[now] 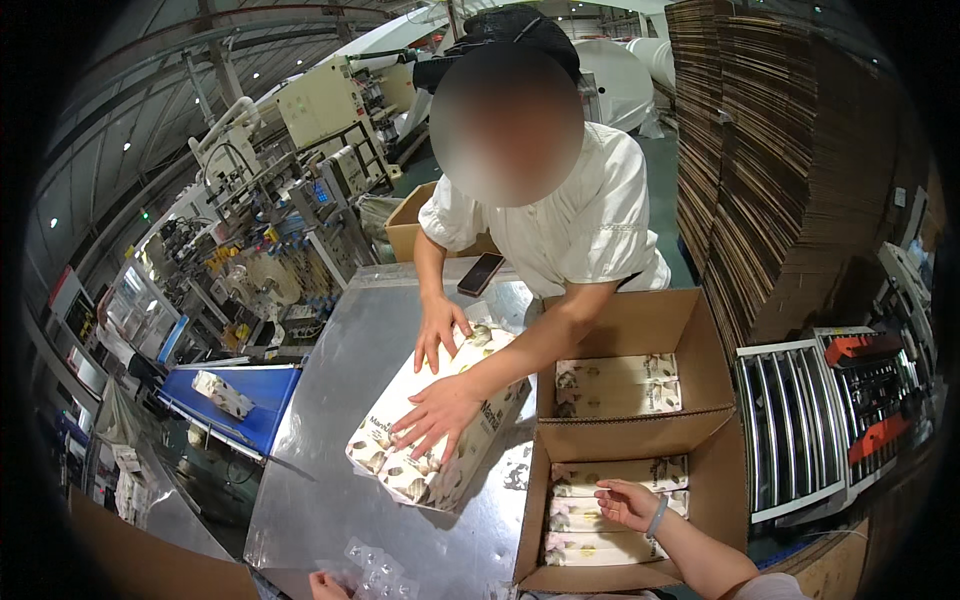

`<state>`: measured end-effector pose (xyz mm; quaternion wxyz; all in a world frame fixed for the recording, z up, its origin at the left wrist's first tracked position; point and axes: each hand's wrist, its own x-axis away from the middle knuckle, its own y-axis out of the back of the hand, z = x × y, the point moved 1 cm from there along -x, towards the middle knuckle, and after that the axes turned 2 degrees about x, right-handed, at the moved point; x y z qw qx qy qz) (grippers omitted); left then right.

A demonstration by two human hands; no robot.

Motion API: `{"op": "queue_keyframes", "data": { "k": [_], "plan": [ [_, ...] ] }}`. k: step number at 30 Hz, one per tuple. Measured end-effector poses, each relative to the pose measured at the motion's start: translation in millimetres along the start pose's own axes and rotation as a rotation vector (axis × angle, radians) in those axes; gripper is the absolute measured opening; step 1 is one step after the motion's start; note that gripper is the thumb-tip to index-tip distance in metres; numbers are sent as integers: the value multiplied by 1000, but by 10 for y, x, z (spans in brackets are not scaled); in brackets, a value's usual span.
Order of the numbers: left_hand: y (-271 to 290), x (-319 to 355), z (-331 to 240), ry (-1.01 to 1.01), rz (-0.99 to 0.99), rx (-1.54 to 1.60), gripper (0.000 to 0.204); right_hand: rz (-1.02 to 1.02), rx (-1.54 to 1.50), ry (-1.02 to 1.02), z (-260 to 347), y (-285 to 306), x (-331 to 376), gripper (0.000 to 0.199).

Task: The person packs wrapped paper products into cardboard boxes, closes the box flaps, and passes the boxes to a coworker.

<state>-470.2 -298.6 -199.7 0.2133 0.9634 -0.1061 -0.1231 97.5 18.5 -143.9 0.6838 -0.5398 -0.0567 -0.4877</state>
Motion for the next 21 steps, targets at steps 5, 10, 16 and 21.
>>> {"op": "queue_keyframes", "data": {
  "k": [5, 10, 16, 21],
  "plan": [
    [40, -77, -635, 213, -321, 496, 19, -30, 85, 24, 33, 51, 62, 22],
    [-117, 174, -2047, -39, 344, 420, 20, -108, 607, 227, 38, -141, 161, 26],
    [-1406, 1927, -3602, 328, 1547, 336, 16, 419, 1019, 853, 57, -954, 645, 74],
    [-1996, 2535, -3439, 769, 1678, 345, 14, 302, 1162, 857, -50, -736, 574, 28]
  ]
}}
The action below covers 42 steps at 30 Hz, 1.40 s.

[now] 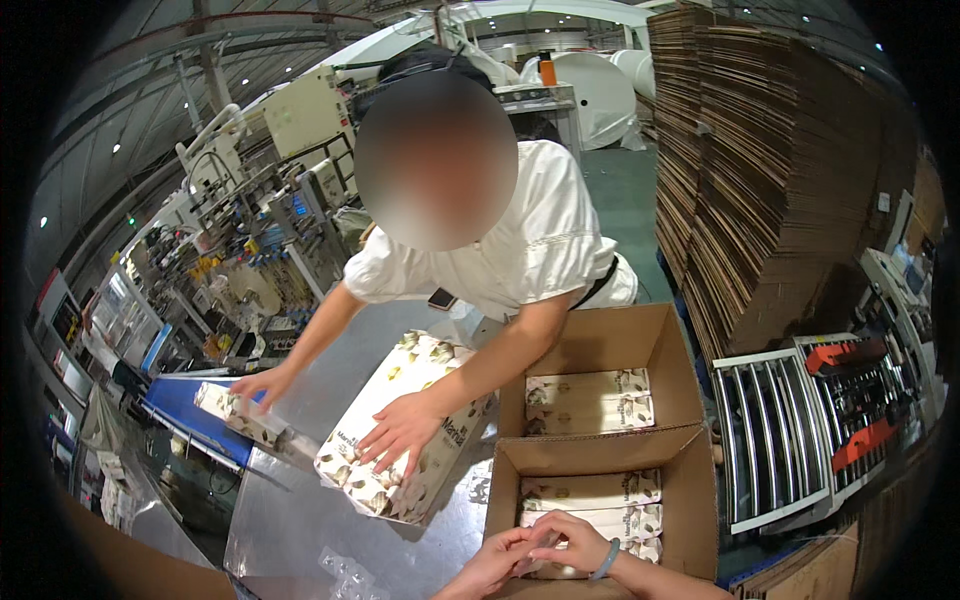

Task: The person packs wrapped paper products into cardboard boxes, closes the box flaps, and passes the boxes to a coworker.

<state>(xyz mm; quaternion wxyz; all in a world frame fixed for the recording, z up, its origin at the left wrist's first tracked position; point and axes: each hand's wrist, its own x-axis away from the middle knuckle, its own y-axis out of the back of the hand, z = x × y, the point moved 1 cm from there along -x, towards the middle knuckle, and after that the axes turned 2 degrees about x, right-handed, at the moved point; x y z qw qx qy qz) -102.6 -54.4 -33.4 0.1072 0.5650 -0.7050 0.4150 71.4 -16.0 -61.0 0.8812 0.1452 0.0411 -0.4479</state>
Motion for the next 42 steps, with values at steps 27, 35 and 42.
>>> {"op": "queue_keyframes", "data": {
  "k": [27, 35, 42],
  "plan": [
    [-22, -419, 592, -282, -165, -553, 18, 643, 941, -386, -1888, 129, 348, 21],
    [-160, -173, 669, -391, 23, -678, 30, -490, -20, -1052, -3001, 325, 553, 6],
    [-217, -205, 508, -312, -16, -799, 23, -371, 648, -1178, -2730, 474, 530, 12]
  ]
}}
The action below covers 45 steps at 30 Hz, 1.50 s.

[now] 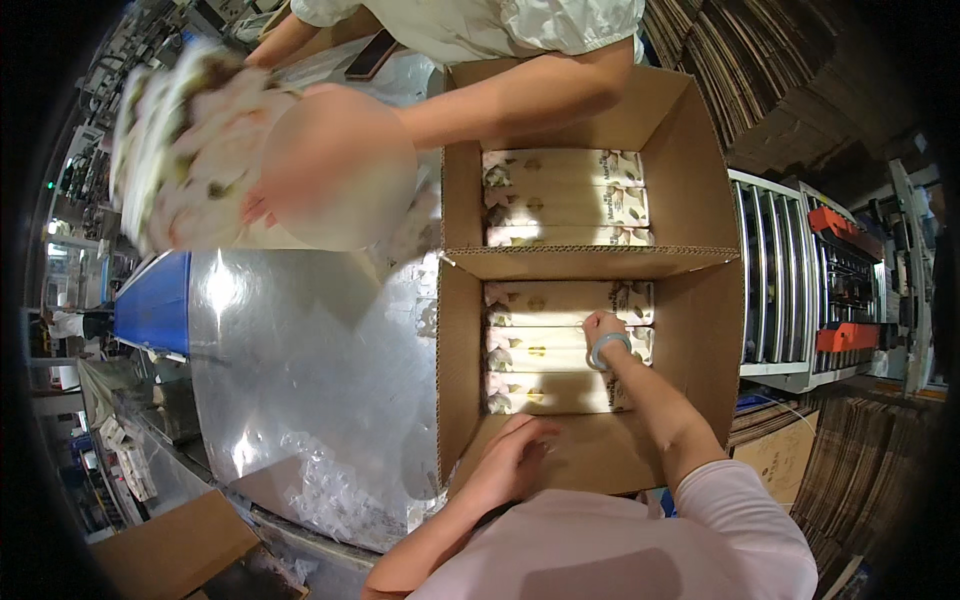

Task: The person packs wrapped paper products into cardboard boxes, closes the box flaps, and passes the boxes to a coworker.

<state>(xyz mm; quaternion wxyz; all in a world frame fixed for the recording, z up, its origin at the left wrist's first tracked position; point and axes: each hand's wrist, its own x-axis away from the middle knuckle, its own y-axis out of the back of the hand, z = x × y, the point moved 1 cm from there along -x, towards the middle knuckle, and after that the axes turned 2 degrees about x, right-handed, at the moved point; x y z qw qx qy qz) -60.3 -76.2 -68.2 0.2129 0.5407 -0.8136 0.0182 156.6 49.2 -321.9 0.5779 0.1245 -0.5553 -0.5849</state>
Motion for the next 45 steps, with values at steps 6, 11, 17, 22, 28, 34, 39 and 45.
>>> {"op": "queue_keyframes", "data": {
  "k": [6, 11, 17, 22, 28, 34, 39, 45],
  "plan": [
    [-19, -26, 9, 169, -244, 105, 17, 33, 542, 214, 289, 439, 143, 47],
    [67, -72, 31, -92, -554, -123, 17, 1462, -562, 277, 1191, 1312, 968, 47],
    [65, -74, 105, 28, -577, 100, 42, 1202, -493, 549, 1344, 1089, 1184, 19],
    [53, -50, -9, -25, -503, -127, 53, 431, -317, 265, 547, 256, 298, 7],
    [36, -54, -16, -7, -363, -146, 45, 229, -89, 345, 498, -39, 79, 11],
    [44, -71, -9, -46, -354, -190, 41, 301, -136, 252, 480, -123, 14, 6],
    [14, -60, 1, -50, -308, -191, 42, 444, -692, -173, 340, -331, 54, 12],
    [26, -49, 18, -33, -292, -207, 42, 379, -904, -303, 337, -798, 144, 21]
  ]
}}
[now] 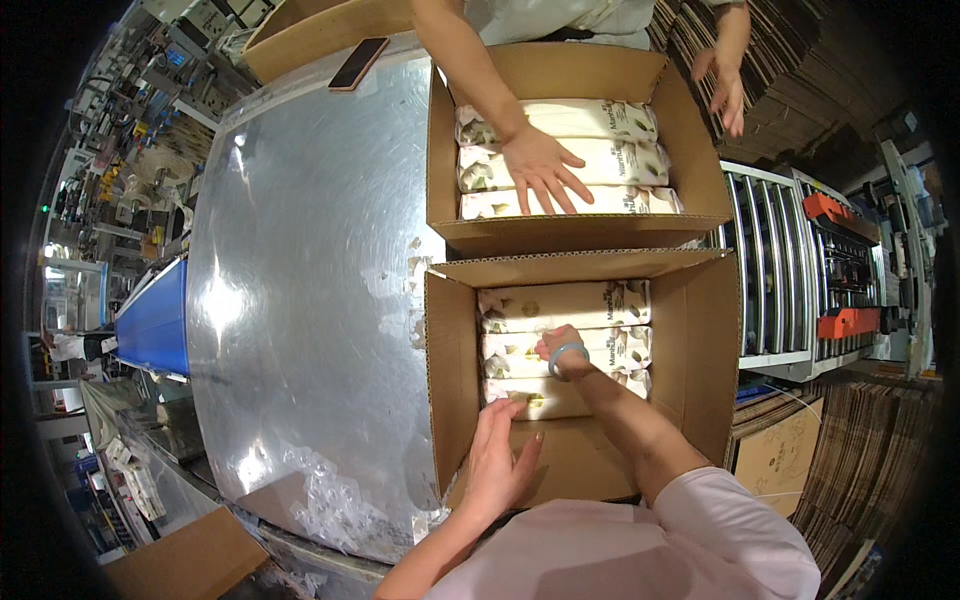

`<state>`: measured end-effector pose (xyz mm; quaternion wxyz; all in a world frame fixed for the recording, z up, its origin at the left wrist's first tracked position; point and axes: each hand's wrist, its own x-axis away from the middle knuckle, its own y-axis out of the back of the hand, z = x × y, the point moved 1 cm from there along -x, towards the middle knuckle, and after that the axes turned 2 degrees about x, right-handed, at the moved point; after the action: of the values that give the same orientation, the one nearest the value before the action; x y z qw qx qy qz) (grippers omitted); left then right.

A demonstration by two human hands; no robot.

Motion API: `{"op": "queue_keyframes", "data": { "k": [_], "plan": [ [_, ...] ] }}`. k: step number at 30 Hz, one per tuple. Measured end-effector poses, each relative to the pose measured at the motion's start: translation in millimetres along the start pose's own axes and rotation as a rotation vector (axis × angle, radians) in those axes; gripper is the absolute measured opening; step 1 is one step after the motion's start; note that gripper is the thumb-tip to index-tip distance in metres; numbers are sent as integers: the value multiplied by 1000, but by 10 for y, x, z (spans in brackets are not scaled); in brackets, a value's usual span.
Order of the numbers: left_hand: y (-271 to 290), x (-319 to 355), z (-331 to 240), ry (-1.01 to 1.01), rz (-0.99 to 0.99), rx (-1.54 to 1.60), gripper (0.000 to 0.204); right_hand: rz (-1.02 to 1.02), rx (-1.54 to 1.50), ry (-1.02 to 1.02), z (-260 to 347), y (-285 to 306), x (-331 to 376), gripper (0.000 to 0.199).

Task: The person packs wrapped paper products into cardboard boxes, closes the box flaps, and passes the boxes to a coworker.

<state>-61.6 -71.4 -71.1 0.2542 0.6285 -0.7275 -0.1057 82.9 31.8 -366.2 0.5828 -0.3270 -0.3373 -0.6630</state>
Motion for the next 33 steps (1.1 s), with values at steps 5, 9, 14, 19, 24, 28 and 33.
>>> {"op": "queue_keyframes", "data": {
  "k": [5, 9, 14, 19, 24, 28, 33],
  "plan": [
    [-77, -33, -68, -79, 26, -25, 40, -233, 697, 388, -376, 108, -369, 34],
    [14, 64, -29, -51, -18, -54, 39, -322, 704, 351, 146, -3, 363, 47],
    [-70, 43, 6, -119, 9, -75, 34, -32, 1086, 234, 492, -33, 660, 55],
    [-57, 62, 48, -139, 127, -143, 30, 502, 1021, 251, 1201, -28, 1388, 36],
    [-159, 25, 7, -189, 242, -235, 30, 561, 1342, 726, 1382, 247, 2561, 50],
    [-286, 50, 93, -267, 343, -293, 33, 505, 1235, 955, 669, 202, 2198, 30],
    [-206, 72, -60, -212, 409, -371, 35, 601, 1253, 1000, 684, 221, 2214, 31]
  ]
}}
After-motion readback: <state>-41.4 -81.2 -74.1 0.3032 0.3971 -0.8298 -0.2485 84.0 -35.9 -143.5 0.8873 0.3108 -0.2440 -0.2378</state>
